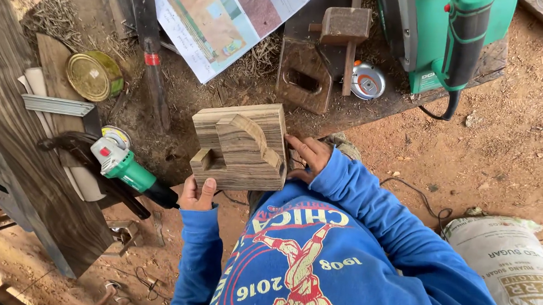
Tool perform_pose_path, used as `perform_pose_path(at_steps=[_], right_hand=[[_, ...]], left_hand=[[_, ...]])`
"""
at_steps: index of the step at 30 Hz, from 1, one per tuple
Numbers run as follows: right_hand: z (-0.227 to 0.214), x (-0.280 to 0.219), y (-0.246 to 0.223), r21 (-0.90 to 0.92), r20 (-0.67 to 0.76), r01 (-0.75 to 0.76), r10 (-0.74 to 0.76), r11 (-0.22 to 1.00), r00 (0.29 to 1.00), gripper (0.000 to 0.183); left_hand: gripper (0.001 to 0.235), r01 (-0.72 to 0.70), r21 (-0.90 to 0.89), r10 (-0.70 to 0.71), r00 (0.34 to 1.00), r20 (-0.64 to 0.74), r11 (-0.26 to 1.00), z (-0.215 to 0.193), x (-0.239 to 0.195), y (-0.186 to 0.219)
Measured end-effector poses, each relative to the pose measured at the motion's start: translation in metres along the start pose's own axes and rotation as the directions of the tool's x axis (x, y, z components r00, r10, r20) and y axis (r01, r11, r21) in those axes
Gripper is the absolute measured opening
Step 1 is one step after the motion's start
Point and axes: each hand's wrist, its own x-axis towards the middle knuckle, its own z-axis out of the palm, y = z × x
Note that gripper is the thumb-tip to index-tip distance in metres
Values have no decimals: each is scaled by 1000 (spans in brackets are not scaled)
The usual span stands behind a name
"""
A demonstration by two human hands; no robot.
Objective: The person uses a chisel and a hammer to carve a rectangular notch into a piece of wood. They repeatedly strike the chisel to remove wood chips, then inspect the notch by fitting another wooden piece into it. Finally, they use a pencil to mark the wood.
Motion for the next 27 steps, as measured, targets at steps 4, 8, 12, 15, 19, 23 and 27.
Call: perform_pose_path(at_steps=[4, 8, 12, 15, 19, 23, 27], right_hand=[[-9, 3, -6, -15, 10, 65, -65, 998, 998, 100], [-10, 3, -11, -45, 45, 57, -55, 997, 998, 100], [-5, 3, -17, -56, -1, 25, -25, 998, 1000, 105], [-18, 7, -38, -1, 61, -85, 85, 996, 995, 116], [-6, -14, -35, 210, 11, 91, -95, 974, 995, 127], [18, -26, -28, 258, 32, -113, 109, 959, 994, 111], [29, -23, -52, 643, 232, -434, 379, 631, 896, 110]], left_hand=[[42, 2, -1, -2, 1000, 17, 1000, -2, 0, 0], [44, -2, 3, 2, 1000, 25, 1000, -2, -1, 6], [61, -58, -70, 67, 989, 134, 996, -5, -3, 8], [71, -174, -102, 192, 959, 209, 979, 2, -1, 19], [57, -263, 125, 232, 949, 215, 957, -5, -1, 30], [36, -372, 433, 351, 927, 131, 821, 2, 14, 24], [31, -443, 493, 461, 883, 91, 749, 3, 14, 18]])
